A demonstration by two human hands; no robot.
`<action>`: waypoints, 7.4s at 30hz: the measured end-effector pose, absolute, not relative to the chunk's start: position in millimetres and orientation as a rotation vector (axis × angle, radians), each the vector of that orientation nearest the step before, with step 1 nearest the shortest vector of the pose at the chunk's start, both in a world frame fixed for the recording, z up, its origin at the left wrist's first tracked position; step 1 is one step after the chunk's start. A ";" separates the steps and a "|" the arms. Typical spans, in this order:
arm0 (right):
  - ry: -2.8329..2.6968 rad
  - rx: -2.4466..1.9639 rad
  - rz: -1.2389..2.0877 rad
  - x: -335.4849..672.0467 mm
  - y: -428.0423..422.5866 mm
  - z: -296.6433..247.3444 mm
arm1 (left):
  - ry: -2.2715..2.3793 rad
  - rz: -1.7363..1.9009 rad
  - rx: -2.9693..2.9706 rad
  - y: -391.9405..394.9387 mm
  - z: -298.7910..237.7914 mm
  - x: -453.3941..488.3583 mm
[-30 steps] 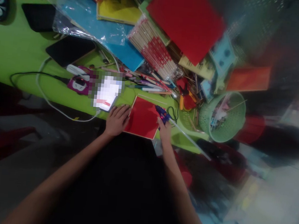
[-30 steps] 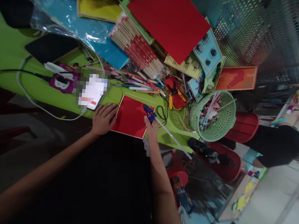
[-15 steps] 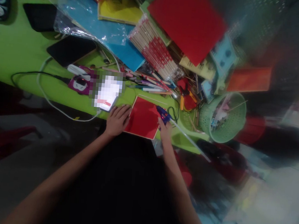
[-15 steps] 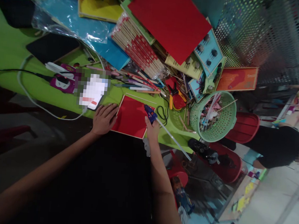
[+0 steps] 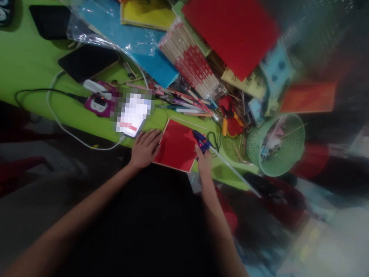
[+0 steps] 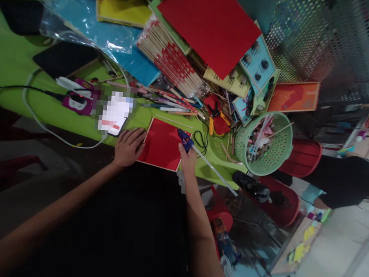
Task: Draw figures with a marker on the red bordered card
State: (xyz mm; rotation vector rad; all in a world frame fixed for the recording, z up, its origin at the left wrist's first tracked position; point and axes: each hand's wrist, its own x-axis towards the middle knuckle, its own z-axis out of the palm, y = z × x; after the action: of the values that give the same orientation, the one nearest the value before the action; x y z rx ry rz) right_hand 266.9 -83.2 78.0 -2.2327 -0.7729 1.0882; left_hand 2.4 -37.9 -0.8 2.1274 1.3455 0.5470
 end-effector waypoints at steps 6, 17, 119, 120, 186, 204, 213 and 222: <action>-0.767 -2.257 1.050 271.3 -89.5 75.8 | 1.335 0.549 2.116 -37.7 -2.3 2.6; -0.785 -2.260 1.037 271.7 -88.1 74.4 | 1.328 0.547 2.121 -37.5 -0.2 1.9; -0.686 -2.224 0.990 279.5 -98.8 81.1 | 1.330 0.557 2.142 -37.2 -0.4 1.0; -0.682 -2.220 0.991 280.2 -99.4 81.3 | 1.334 0.558 2.144 -37.3 -0.6 1.0; -0.571 -2.215 0.943 294.9 -109.9 77.9 | 1.332 0.622 2.185 -37.2 -1.9 1.8; -0.544 -2.232 0.897 297.0 -109.7 80.2 | 1.332 0.617 2.164 -37.2 -0.9 1.8; -0.547 -2.234 0.912 295.4 -107.7 78.2 | 1.328 0.599 2.131 -37.5 -1.0 1.5; -0.594 -2.220 0.941 292.0 -108.8 75.0 | 1.320 0.596 2.126 -37.6 -1.2 1.2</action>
State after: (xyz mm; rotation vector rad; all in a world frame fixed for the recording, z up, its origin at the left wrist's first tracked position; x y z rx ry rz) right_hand 292.0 -108.8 75.0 -2.2202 -0.5936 0.9411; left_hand 1.2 -37.6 -1.2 2.1257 1.3199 0.5958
